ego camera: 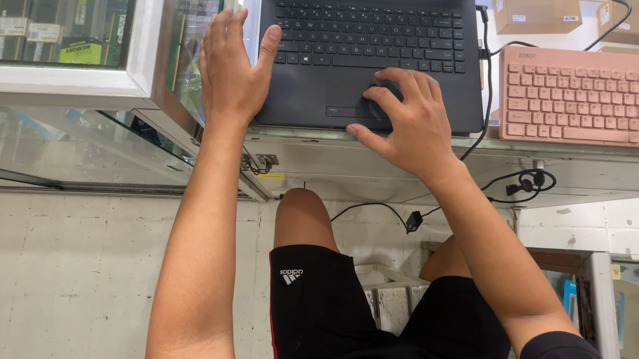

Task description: Testing a laptop's functionality by using the trackpad, keyboard, and checking USB ports with a cable.

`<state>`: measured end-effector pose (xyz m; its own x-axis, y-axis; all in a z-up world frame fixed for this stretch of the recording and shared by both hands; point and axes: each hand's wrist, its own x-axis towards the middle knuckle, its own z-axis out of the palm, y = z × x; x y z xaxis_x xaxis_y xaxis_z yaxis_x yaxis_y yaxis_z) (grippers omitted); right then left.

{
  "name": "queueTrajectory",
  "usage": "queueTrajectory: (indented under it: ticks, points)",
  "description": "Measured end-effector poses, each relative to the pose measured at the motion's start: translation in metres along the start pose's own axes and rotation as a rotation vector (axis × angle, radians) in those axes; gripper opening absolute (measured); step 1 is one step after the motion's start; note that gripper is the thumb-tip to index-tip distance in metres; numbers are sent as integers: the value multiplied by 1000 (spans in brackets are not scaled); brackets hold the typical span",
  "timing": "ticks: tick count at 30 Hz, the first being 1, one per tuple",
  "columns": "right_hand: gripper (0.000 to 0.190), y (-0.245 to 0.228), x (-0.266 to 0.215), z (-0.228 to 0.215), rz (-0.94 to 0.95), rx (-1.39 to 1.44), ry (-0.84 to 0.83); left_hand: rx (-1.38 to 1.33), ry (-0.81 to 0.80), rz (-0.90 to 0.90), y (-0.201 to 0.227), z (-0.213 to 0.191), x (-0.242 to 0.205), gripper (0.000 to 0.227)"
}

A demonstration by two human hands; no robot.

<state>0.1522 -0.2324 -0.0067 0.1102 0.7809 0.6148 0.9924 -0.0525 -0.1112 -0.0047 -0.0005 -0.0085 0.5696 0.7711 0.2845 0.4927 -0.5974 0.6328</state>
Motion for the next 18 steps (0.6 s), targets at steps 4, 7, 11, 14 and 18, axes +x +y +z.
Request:
queueTrajectory:
  ticks: [4,7,11,14,18]
  points:
    - [41,0,0,1,2,0,-8,-7,-5,-8,0,-1,0,75]
    - [41,0,0,1,4,2,-8,1,1,-4,0,0,0,74]
    - [42,0,-1,1,9,1,-12,6,6,7,1,-1,-1,73]
    - [41,0,-1,0,7,7,-19,9,5,2,0,0,-1,73]
    - [42,-1,-1,0,12,14,-27,13,7,0,1,0,0,74]
